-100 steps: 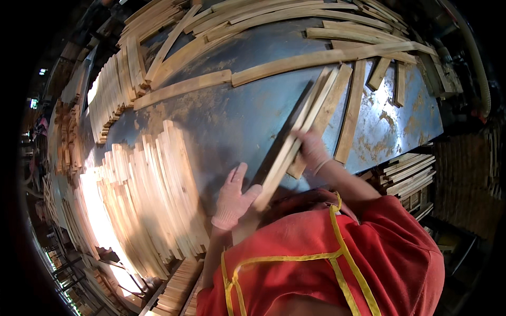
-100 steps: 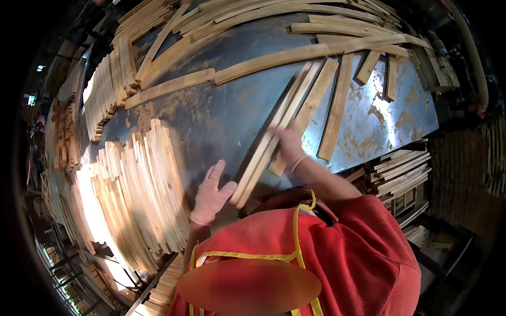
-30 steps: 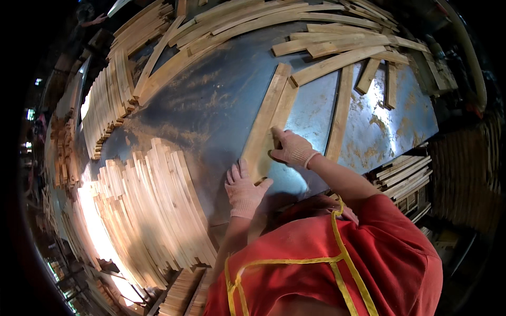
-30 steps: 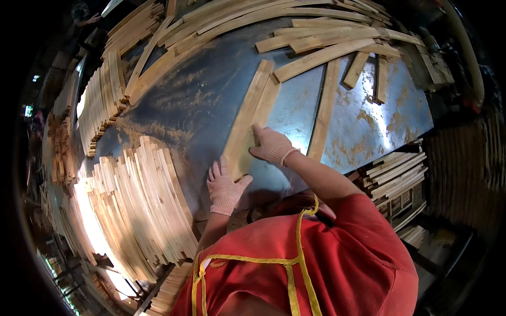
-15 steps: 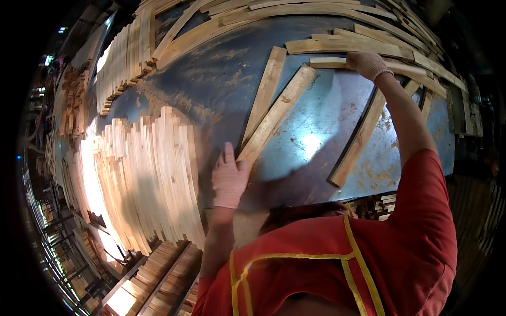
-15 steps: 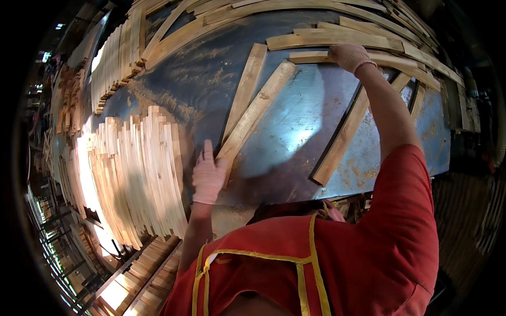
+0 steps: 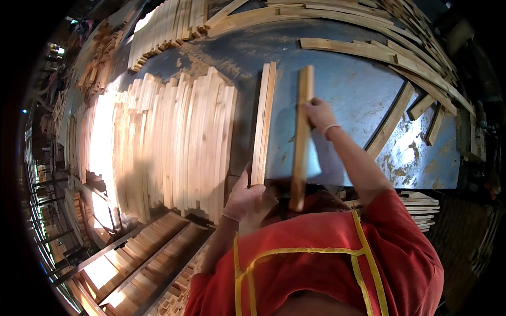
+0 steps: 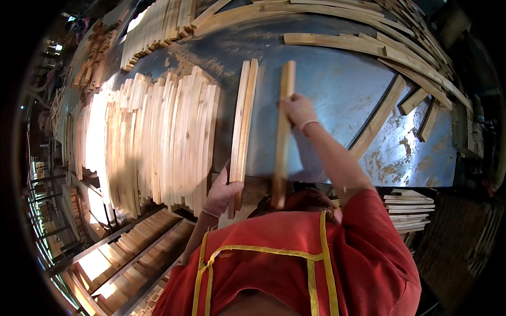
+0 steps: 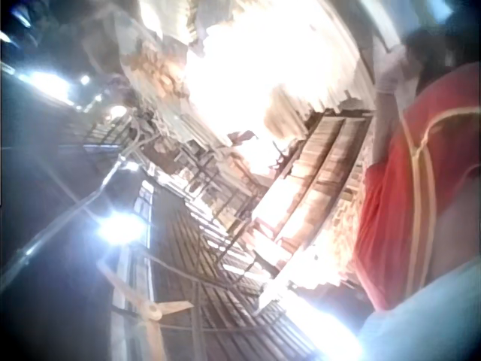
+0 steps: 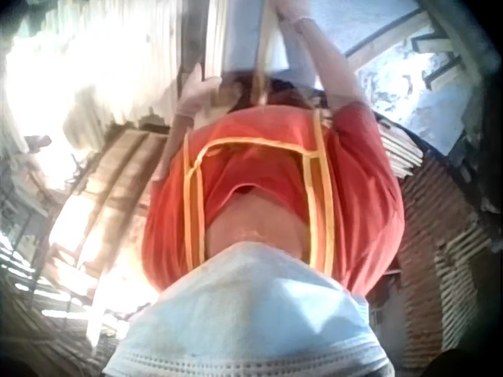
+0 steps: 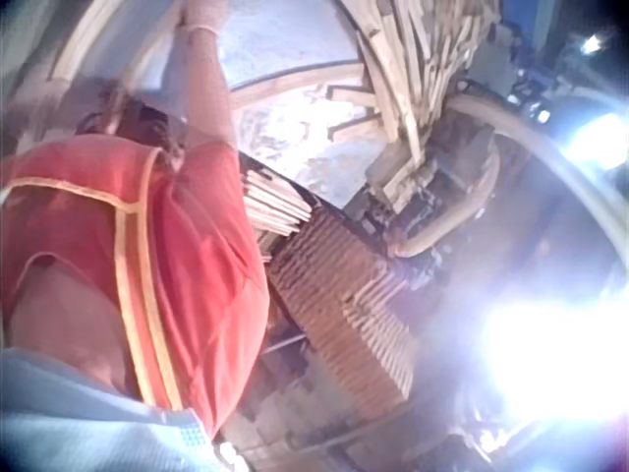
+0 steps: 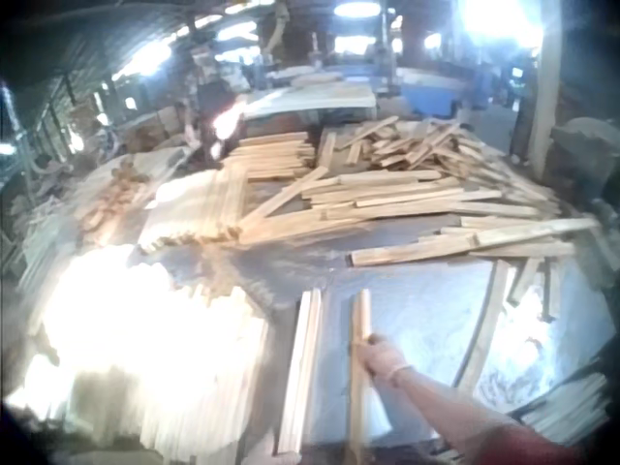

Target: The person picks up thin wooden planks from a scattered pile on a metal table and stacks them neatly. The person handles the planks one by one, aligning them into a growing stack on the left side of the workspace.

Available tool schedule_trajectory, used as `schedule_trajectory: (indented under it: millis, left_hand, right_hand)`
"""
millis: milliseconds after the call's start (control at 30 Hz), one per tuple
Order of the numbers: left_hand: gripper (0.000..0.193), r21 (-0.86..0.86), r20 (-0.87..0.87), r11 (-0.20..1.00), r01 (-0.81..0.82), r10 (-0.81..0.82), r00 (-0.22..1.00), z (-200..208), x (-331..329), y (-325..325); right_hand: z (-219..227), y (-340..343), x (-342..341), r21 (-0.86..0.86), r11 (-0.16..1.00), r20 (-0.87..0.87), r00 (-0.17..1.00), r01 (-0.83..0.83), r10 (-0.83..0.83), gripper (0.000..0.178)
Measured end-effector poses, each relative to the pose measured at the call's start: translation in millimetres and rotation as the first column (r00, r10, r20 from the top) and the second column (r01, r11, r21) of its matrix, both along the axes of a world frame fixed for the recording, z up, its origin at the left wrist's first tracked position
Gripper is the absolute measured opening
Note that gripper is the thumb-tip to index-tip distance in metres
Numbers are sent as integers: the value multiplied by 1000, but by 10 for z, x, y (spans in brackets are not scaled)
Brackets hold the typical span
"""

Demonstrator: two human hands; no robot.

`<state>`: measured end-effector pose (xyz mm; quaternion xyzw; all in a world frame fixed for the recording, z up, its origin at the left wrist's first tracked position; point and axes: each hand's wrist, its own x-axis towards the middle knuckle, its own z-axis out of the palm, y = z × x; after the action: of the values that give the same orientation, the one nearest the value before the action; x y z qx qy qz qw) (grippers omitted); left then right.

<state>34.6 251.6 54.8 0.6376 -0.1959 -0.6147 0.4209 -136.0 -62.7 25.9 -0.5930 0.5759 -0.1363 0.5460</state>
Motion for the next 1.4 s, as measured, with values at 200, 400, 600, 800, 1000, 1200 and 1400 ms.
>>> schedule_trajectory:
  millis: [200, 400, 600, 800, 1000, 1200, 1400]
  left_hand:
    - [91, 343, 922, 920, 192, -369, 120, 120, -33, 82]
    - [100, 454, 890, 872, 183, -453, -48, -24, 152, 8]
    - [94, 412, 910, 882, 228, -384, -159, -142, 19, -192]
    - [90, 237, 951, 816, 528, -305, 44, -124, -923, -1017]
    - [84, 380, 891, 717, 585, -453, -24, -313, -1415, -1582]
    - [82, 331, 899, 870, 367, -409, 158, -301, -1133, -1142]
    - [64, 211, 733, 977, -38, -133, 667, -146, -731, -592]
  right_hand:
    - [-366, 918, 1110, 154, 901, 265, 895, -406, 358, 47]
    - [-247, 502, 42, -410, 762, 139, 791, -501, 595, 68]
    - [387, -429, -2295, 8, 425, -965, 105, -905, 241, 70]
    - [174, -253, -2096, -151, 183, -869, 219, -971, 444, 53]
    - [151, -1586, -1219, -685, 359, -583, 772, -634, 252, 52]
    - [59, -2569, -1246, -313, 494, -850, 471, -811, 234, 60]
    - [-632, -2028, -1156, -249, 712, -340, 748, -656, 570, 60]
